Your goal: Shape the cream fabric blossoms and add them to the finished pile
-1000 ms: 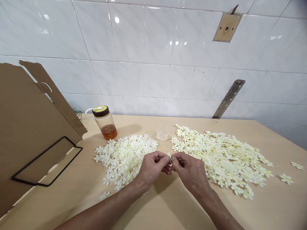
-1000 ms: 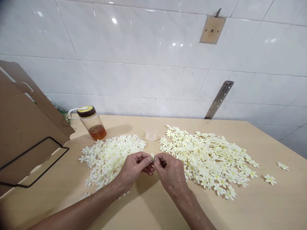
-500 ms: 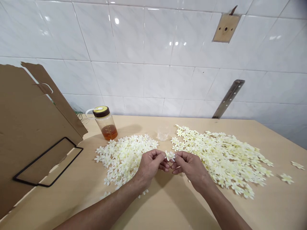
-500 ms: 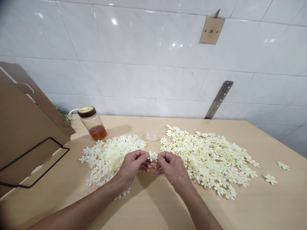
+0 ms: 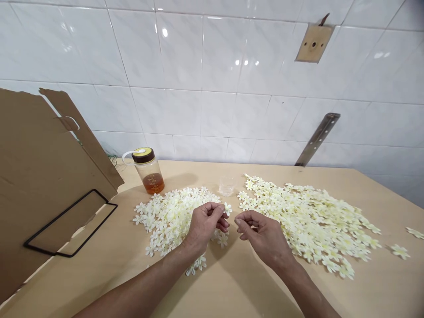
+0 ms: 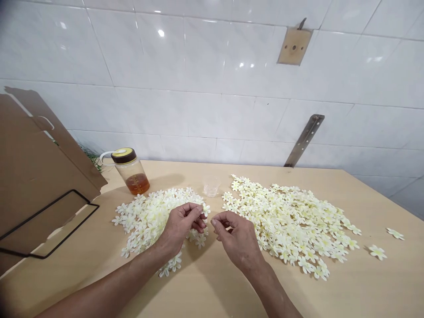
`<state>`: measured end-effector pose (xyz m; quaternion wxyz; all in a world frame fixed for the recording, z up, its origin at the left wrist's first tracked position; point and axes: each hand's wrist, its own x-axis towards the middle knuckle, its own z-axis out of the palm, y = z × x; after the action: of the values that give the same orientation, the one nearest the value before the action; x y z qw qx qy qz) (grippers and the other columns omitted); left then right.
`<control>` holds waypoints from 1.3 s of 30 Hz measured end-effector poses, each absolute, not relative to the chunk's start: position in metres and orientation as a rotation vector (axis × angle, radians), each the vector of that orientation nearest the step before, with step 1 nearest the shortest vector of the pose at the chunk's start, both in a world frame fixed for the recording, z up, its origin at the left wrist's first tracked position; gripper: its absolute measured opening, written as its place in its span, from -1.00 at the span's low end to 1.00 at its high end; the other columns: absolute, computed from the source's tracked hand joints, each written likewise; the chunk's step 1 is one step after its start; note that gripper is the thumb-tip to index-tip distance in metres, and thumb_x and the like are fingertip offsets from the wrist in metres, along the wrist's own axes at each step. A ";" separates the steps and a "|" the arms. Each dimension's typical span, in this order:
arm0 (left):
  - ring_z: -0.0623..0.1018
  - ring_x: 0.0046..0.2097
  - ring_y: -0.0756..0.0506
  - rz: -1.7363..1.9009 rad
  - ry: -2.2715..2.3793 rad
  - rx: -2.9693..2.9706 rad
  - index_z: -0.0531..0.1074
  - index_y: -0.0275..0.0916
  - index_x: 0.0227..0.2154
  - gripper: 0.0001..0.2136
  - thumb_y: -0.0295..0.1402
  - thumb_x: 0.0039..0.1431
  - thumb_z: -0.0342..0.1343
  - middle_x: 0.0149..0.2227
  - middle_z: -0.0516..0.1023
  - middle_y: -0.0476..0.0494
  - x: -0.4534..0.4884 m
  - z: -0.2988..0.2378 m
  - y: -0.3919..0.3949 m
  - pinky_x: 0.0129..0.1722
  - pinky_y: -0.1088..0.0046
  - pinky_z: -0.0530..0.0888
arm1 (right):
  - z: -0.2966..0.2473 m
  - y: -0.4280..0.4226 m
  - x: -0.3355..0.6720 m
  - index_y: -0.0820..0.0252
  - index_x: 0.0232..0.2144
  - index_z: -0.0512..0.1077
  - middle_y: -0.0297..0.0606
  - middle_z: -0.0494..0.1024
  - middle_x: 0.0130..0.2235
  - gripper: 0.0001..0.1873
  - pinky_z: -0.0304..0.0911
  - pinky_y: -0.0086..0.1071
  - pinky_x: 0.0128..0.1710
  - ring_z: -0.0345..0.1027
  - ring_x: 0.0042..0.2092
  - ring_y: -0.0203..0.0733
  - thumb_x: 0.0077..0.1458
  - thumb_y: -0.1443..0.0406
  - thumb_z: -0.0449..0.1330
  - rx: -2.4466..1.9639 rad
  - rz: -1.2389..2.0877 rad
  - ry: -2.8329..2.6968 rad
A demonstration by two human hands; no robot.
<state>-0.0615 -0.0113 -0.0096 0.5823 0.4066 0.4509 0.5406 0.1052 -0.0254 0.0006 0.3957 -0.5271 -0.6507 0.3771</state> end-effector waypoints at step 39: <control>0.51 -0.56 -0.03 1.125 0.998 1.106 0.48 -0.35 -0.46 -0.67 -0.12 0.10 0.14 -0.58 0.53 -0.15 -0.048 -0.019 -0.027 -0.48 0.43 0.50 | 0.007 -0.034 0.100 0.14 -0.52 0.51 -0.29 0.55 -0.49 -0.69 0.22 -0.47 -0.43 0.38 -0.45 -0.26 0.16 0.25 0.05 -1.410 0.421 -1.912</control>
<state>-0.0480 -0.0267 -0.0188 0.5953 0.4761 0.4295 0.4841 0.1002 -0.0335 0.0067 0.3566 -0.5461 -0.7403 0.1630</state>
